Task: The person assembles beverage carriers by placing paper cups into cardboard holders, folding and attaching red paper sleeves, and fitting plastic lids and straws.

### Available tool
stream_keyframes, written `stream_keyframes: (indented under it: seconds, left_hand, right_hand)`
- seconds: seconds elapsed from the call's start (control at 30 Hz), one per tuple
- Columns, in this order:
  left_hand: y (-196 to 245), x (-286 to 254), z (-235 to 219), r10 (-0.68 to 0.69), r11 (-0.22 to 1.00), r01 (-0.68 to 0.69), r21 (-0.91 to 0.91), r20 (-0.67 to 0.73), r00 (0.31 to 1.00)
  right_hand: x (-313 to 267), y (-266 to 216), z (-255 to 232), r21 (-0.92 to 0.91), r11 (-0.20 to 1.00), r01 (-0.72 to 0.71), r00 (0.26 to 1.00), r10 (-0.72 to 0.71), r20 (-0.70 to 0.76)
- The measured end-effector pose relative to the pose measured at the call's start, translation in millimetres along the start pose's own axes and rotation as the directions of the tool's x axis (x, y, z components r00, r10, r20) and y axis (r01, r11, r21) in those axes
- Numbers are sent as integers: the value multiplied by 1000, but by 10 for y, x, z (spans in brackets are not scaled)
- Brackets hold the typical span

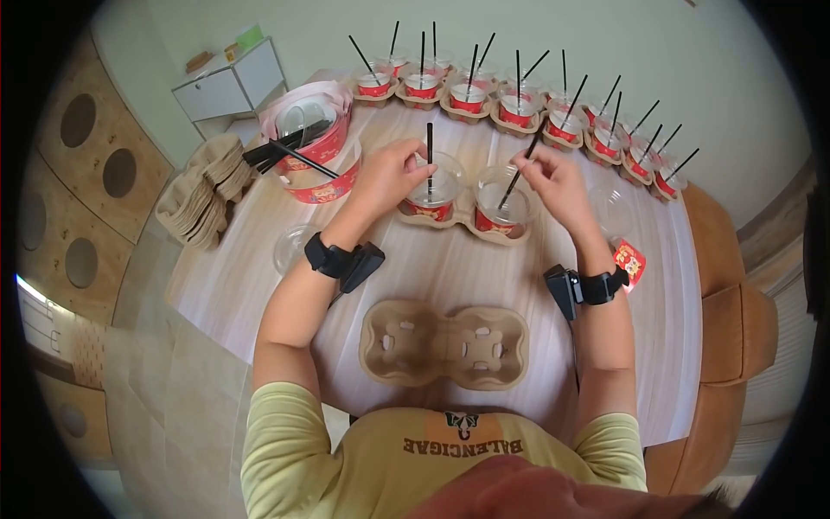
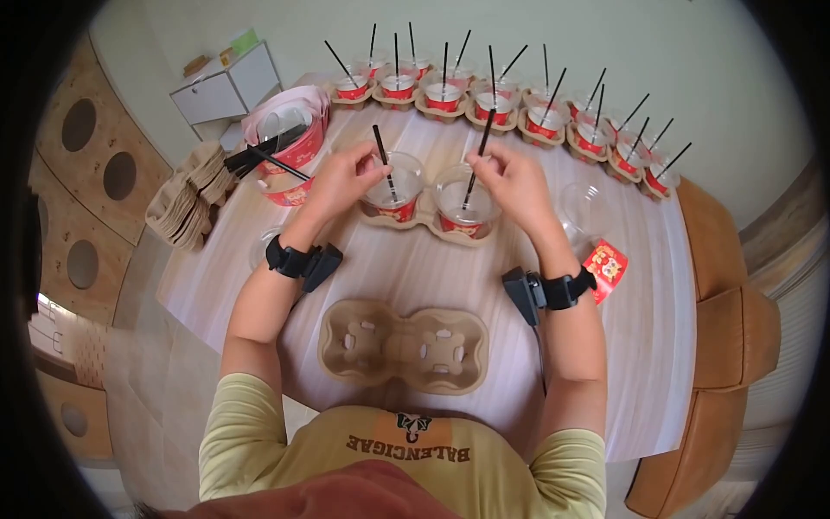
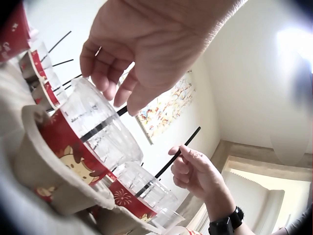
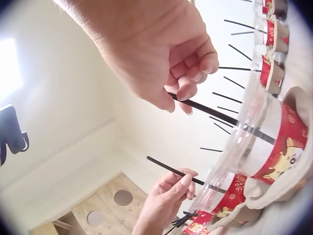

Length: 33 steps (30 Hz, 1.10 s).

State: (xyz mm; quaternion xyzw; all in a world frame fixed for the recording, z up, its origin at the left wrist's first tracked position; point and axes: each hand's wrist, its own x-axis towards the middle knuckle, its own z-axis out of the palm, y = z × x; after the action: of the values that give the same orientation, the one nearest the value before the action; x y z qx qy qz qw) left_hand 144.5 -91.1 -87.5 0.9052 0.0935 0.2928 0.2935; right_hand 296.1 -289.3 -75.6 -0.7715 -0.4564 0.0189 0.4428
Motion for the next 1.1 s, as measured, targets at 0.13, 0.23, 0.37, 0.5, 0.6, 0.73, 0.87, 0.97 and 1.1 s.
stream_keyframes:
  seconds: [0.13, 0.23, 0.37, 0.5, 0.6, 0.73, 0.87, 0.97, 1.1]
  left_hand:
    - [1, -13, -5, -8, 999, 6, -40, -45, 999]
    - [11, -16, -18, -26, 999, 25, -33, -33, 999]
    - [-16, -56, -36, -37, 999, 34, -42, -59, 998]
    - [46, -158, -242, 15, 997, -24, -78, -109, 994]
    - [-27, -310, -394, 29, 999, -32, -23, -120, 992]
    - [-89, -560, -563, -92, 965, 95, -243, 22, 995]
    - [63, -802, -687, -164, 886, 242, -395, 221, 961]
    - [181, -946, -755, -154, 888, 245, -389, 252, 955]
    - [227, -1055, -783, -142, 877, 241, -415, 255, 956]
  right_hand:
    - [61, -77, -27, 120, 992, 47, 998, -42, -49]
    - [50, 8, 56, 26, 999, 26, 1000, -26, -13]
    - [-34, 86, 153, -10, 998, -59, 998, 60, 23]
    - [-190, 15, 90, -22, 1000, 11, 998, -13, -63]
    - [-406, 12, -49, -95, 991, 94, 969, -113, -218]
    - [-776, 340, -19, -206, 978, 25, 977, -67, -202]
    - [-891, 280, 40, 244, 866, -437, 899, 417, 133]
    - [-730, 482, 139, 566, 548, -616, 783, 501, 368]
    - [-597, 595, 265, 620, 446, -646, 758, 473, 449]
